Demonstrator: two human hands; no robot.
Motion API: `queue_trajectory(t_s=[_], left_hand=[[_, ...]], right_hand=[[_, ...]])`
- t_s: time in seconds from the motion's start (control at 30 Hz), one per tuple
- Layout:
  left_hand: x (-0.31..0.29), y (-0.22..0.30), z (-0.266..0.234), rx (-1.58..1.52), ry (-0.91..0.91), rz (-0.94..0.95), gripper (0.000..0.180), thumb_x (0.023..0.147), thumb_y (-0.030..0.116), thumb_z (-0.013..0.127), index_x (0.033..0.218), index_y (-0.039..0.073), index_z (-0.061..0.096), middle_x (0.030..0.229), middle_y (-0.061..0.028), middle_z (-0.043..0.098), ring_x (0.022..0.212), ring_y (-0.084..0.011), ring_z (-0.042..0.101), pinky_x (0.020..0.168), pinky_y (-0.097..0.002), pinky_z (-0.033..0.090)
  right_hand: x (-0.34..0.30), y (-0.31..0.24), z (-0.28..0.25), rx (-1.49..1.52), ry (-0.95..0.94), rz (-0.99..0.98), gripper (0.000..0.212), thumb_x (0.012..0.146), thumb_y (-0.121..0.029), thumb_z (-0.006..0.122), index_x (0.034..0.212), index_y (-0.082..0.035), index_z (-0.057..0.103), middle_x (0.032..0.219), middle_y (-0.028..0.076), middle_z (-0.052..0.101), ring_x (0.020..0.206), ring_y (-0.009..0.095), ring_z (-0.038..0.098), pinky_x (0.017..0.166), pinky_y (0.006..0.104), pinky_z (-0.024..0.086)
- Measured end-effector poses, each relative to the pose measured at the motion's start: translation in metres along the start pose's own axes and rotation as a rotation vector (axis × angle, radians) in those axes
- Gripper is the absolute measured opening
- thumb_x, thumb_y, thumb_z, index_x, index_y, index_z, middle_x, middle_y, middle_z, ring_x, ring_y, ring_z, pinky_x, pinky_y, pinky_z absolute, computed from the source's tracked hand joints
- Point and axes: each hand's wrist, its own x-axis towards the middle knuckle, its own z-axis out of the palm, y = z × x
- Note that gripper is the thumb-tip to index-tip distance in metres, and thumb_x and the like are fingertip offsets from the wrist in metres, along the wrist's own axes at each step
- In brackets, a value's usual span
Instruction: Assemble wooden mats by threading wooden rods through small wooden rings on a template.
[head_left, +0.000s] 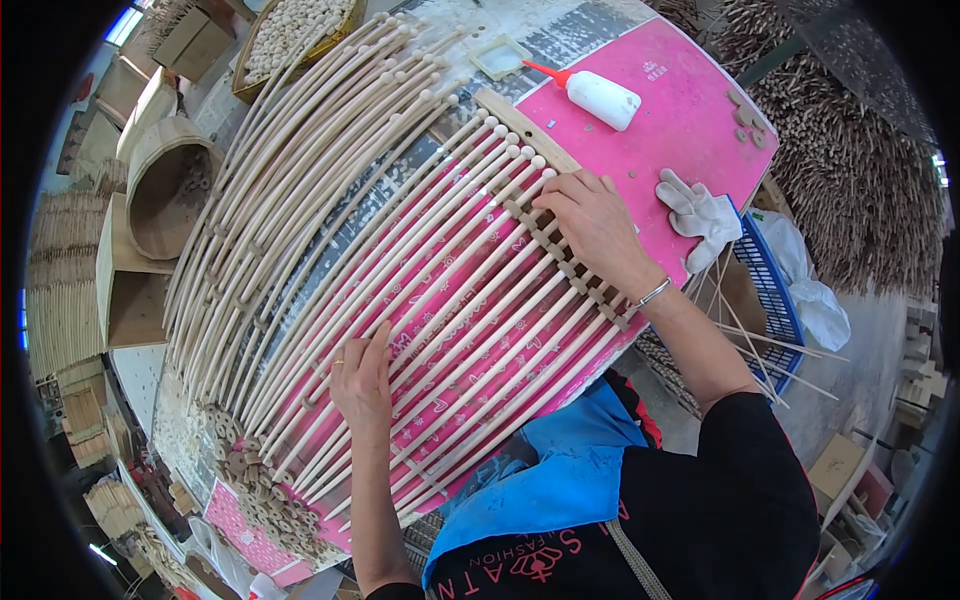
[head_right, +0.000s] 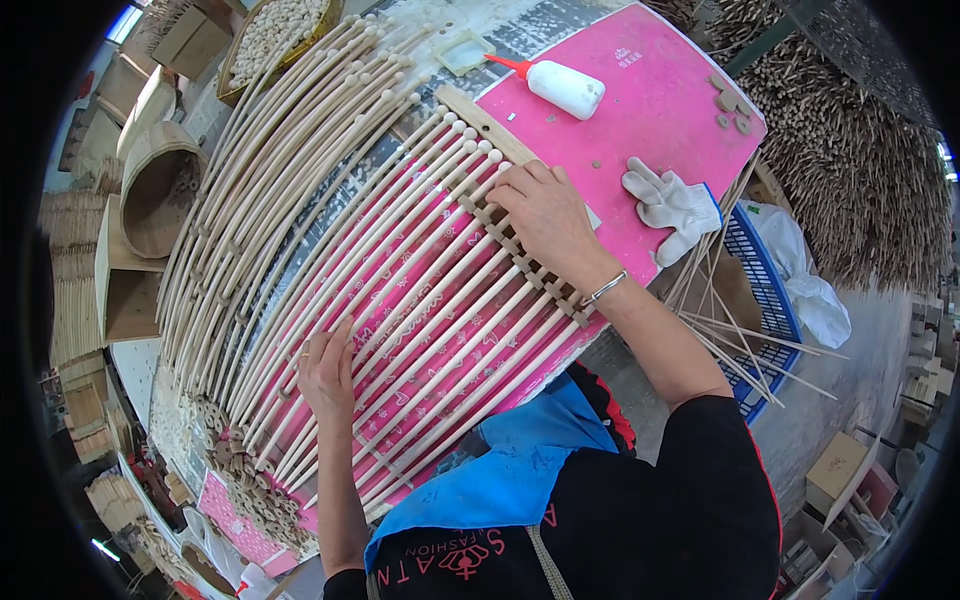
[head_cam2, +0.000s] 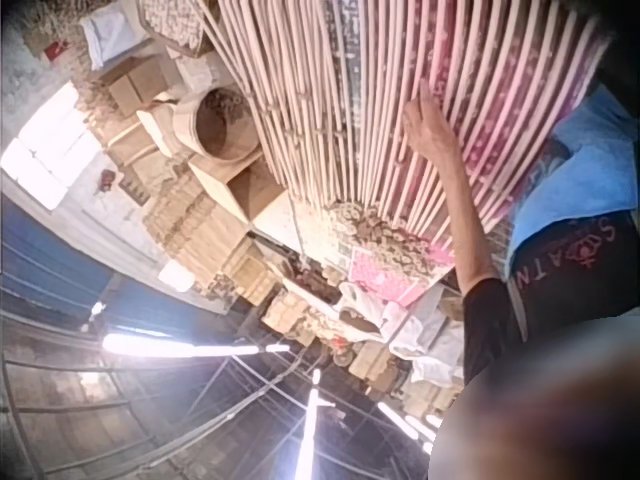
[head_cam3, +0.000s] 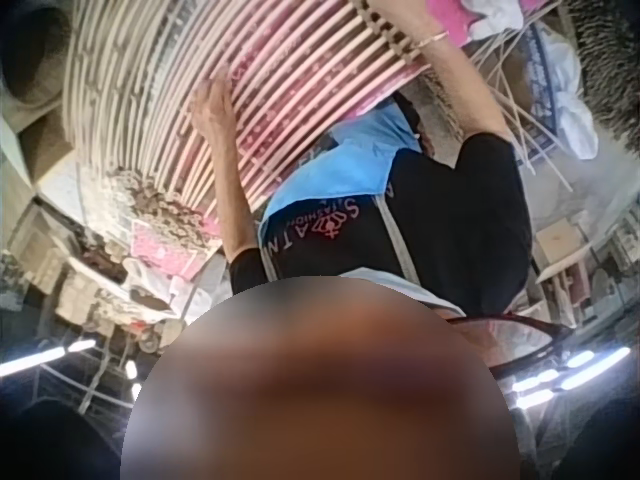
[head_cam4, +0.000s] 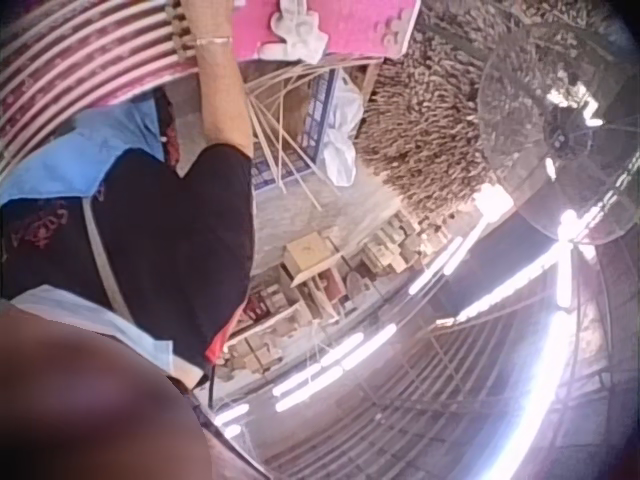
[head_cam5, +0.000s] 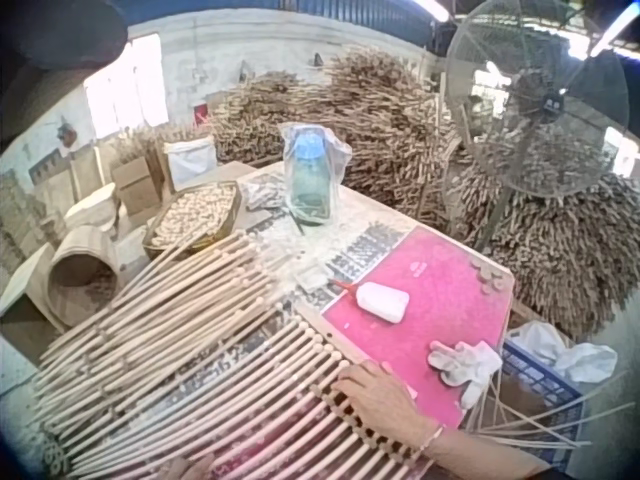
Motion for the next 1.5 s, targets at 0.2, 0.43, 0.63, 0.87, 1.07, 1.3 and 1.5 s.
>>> queue_trajectory(t_s=[0.2, 0.43, 0.63, 0.87, 1.07, 1.3, 1.5], left_hand=[[0.000, 0.003, -0.005, 0.002, 0.003, 0.001, 0.034, 0.090, 0.012, 0.079, 0.124, 0.012, 0.079, 0.095, -0.0038, 0.065, 0.091, -0.0234, 0.064, 0.083, -0.0390, 0.052], [-0.005, 0.001, -0.002, -0.101, 0.052, -0.065, 0.030, 0.089, 0.006, 0.076, 0.119, 0.009, 0.077, 0.106, -0.0065, 0.071, 0.097, -0.0270, 0.068, 0.084, -0.0409, 0.053], [-0.033, 0.015, -0.007, -0.099, 0.154, -0.080, 0.032, 0.090, 0.007, 0.072, 0.122, 0.008, 0.074, 0.117, -0.0094, 0.071, 0.108, -0.0279, 0.068, 0.092, -0.0434, 0.053], [-0.107, 0.009, -0.043, -0.128, 0.350, -0.393, 0.027, 0.092, 0.006, 0.071, 0.119, 0.010, 0.076, 0.110, -0.0070, 0.073, 0.099, -0.0259, 0.070, 0.086, -0.0397, 0.051], [-0.237, -0.045, -0.075, -0.183, 0.671, -0.987, 0.022, 0.096, 0.003, 0.070, 0.117, 0.001, 0.074, 0.103, -0.0104, 0.073, 0.091, -0.0228, 0.069, 0.084, -0.0363, 0.053], [-0.299, -0.093, -0.100, 0.058, 0.626, -1.140, 0.038, 0.090, 0.009, 0.079, 0.126, 0.004, 0.070, 0.111, -0.0127, 0.072, 0.101, -0.0278, 0.069, 0.091, -0.0401, 0.054], [-0.284, -0.108, -0.087, 0.337, 0.472, -1.208, 0.034, 0.087, 0.024, 0.083, 0.118, 0.015, 0.072, 0.105, -0.0016, 0.075, 0.103, -0.0235, 0.067, 0.092, -0.0409, 0.040]], right_hand=[[0.002, 0.002, -0.003, 0.074, 0.051, -0.009, 0.024, 0.089, -0.003, 0.067, 0.111, -0.011, 0.072, 0.117, 0.003, 0.068, 0.113, 0.025, 0.060, 0.092, 0.0414, 0.045], [0.048, -0.049, 0.026, 0.262, 0.020, -0.272, 0.012, 0.093, -0.015, 0.072, 0.104, -0.012, 0.074, 0.103, 0.003, 0.070, 0.101, 0.023, 0.065, 0.086, 0.0381, 0.048], [0.071, -0.097, 0.076, 0.141, -0.162, -0.554, 0.014, 0.090, -0.019, 0.073, 0.102, -0.012, 0.074, 0.097, 0.005, 0.069, 0.099, 0.025, 0.066, 0.088, 0.0416, 0.050], [0.081, -0.094, 0.063, 0.113, -0.166, -0.631, 0.012, 0.085, -0.015, 0.079, 0.095, -0.009, 0.074, 0.095, 0.006, 0.066, 0.097, 0.029, 0.063, 0.084, 0.0425, 0.050], [0.088, -0.110, 0.052, 0.146, -0.271, -0.639, 0.010, 0.090, -0.009, 0.074, 0.096, -0.005, 0.068, 0.096, 0.010, 0.062, 0.096, 0.031, 0.061, 0.084, 0.0429, 0.047], [0.091, -0.112, 0.045, 0.133, -0.293, -0.653, 0.011, 0.094, -0.005, 0.069, 0.103, -0.004, 0.062, 0.099, 0.011, 0.062, 0.093, 0.032, 0.061, 0.083, 0.0428, 0.047], [0.087, -0.115, 0.044, 0.211, -0.246, -0.566, 0.015, 0.098, -0.003, 0.066, 0.112, 0.000, 0.063, 0.101, 0.013, 0.063, 0.091, 0.033, 0.061, 0.082, 0.0407, 0.048]])
